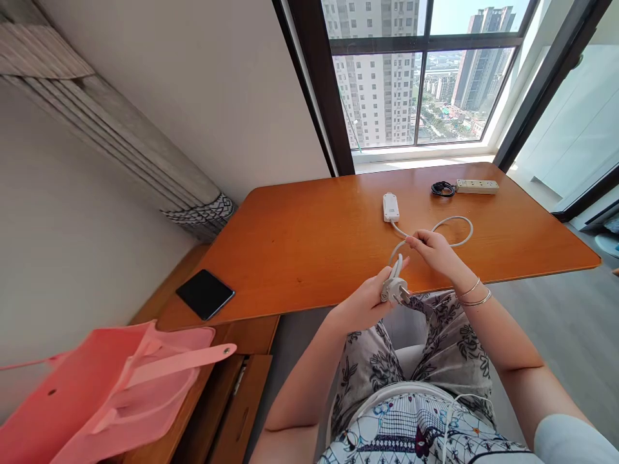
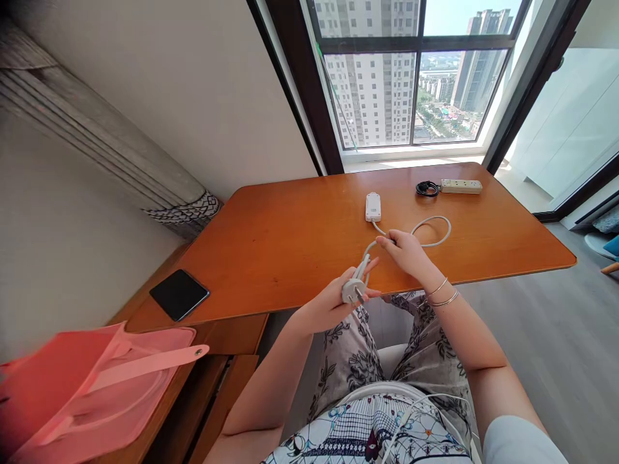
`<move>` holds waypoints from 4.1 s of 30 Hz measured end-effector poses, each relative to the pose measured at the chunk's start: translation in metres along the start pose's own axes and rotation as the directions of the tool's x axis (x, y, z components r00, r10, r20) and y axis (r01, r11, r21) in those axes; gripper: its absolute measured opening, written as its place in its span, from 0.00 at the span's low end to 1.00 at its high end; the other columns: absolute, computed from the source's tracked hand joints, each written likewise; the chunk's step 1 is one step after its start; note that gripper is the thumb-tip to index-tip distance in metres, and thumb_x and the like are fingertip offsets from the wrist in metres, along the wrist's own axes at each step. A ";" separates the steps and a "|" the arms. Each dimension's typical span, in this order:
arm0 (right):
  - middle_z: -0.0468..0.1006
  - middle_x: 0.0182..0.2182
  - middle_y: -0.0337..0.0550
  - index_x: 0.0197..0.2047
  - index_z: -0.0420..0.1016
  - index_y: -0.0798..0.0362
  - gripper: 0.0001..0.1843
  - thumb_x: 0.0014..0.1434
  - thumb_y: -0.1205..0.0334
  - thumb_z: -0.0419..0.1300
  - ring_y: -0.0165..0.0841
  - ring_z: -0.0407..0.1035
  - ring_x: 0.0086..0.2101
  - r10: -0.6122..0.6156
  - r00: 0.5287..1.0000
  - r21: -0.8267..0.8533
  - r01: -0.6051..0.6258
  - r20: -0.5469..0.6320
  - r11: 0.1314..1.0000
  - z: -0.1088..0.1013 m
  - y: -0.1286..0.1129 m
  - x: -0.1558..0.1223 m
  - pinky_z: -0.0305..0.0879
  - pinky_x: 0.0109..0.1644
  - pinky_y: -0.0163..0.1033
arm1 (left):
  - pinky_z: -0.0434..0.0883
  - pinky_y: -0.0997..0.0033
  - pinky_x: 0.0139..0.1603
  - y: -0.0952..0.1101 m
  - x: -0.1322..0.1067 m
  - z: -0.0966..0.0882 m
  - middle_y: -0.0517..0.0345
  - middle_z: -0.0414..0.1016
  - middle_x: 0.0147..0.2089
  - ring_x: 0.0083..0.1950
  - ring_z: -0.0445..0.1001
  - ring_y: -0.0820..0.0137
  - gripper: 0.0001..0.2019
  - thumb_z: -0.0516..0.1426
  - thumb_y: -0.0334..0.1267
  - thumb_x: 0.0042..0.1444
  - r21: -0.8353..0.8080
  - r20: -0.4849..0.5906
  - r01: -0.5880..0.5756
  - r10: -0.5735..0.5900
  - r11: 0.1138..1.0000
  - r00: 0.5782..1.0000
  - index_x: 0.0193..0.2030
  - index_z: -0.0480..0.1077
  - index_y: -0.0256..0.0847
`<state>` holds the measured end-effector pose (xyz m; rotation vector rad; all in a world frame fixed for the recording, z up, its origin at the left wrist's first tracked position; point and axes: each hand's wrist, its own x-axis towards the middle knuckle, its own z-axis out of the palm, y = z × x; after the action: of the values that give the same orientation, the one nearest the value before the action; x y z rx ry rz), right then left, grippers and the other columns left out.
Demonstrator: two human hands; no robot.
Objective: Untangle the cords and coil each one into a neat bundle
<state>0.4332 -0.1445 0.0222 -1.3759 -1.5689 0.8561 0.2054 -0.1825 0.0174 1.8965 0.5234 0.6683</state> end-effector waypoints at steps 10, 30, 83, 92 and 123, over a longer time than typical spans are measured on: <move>0.79 0.35 0.43 0.46 0.81 0.54 0.18 0.54 0.53 0.67 0.33 0.72 0.33 0.098 0.964 0.683 -0.245 0.247 0.688 0.025 -0.019 -0.024 0.70 0.35 0.36 | 0.72 0.62 0.56 -0.015 0.014 0.012 0.47 0.77 0.49 0.52 0.75 0.60 0.14 0.62 0.40 0.60 -0.023 -0.322 -0.061 0.051 0.998 0.945 0.52 0.73 0.43; 0.76 0.33 0.42 0.45 0.81 0.51 0.17 0.59 0.48 0.67 0.31 0.72 0.28 -0.118 0.989 0.496 0.058 0.092 0.866 0.036 -0.032 -0.041 0.73 0.33 0.38 | 0.72 0.69 0.33 -0.024 0.020 0.017 0.56 0.77 0.31 0.29 0.74 0.70 0.22 0.65 0.57 0.55 -0.487 -0.310 -0.072 -0.095 0.870 0.946 0.43 0.72 0.40; 0.64 0.17 0.29 0.39 0.76 0.51 0.29 0.55 0.31 0.65 0.29 0.65 0.21 0.291 0.956 0.983 -0.015 -0.039 0.182 0.084 -0.025 -0.054 0.66 0.28 0.35 | 0.68 0.74 0.31 0.002 0.028 0.026 0.76 0.48 0.14 0.16 0.49 0.81 0.16 0.68 0.44 0.54 -0.855 -0.396 -0.226 -0.305 0.467 0.866 0.32 0.66 0.41; 0.52 0.12 0.25 0.28 0.60 0.49 0.30 0.56 0.31 0.64 0.25 0.50 0.15 0.378 0.915 0.952 0.018 -0.138 0.306 0.093 -0.023 -0.047 0.57 0.21 0.32 | 0.68 0.75 0.29 0.002 0.034 0.038 0.75 0.57 0.17 0.18 0.56 0.81 0.15 0.67 0.40 0.48 -0.784 -0.505 -0.248 -0.353 0.569 0.788 0.39 0.68 0.42; 0.77 0.57 0.55 0.65 0.72 0.49 0.47 0.57 0.23 0.55 0.52 0.65 0.63 -0.317 0.891 0.006 0.333 0.326 0.943 0.021 0.023 -0.044 0.38 0.73 0.68 | 0.62 0.83 0.23 0.024 0.011 -0.029 0.77 0.44 0.14 0.13 0.42 0.81 0.06 0.54 0.32 0.66 -0.785 -0.594 -0.473 -0.270 0.400 0.757 0.36 0.64 0.41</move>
<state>0.4244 -0.1830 -0.0140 -0.9942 -2.0173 0.8675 0.1959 -0.1651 0.0510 0.5405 0.3013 1.3965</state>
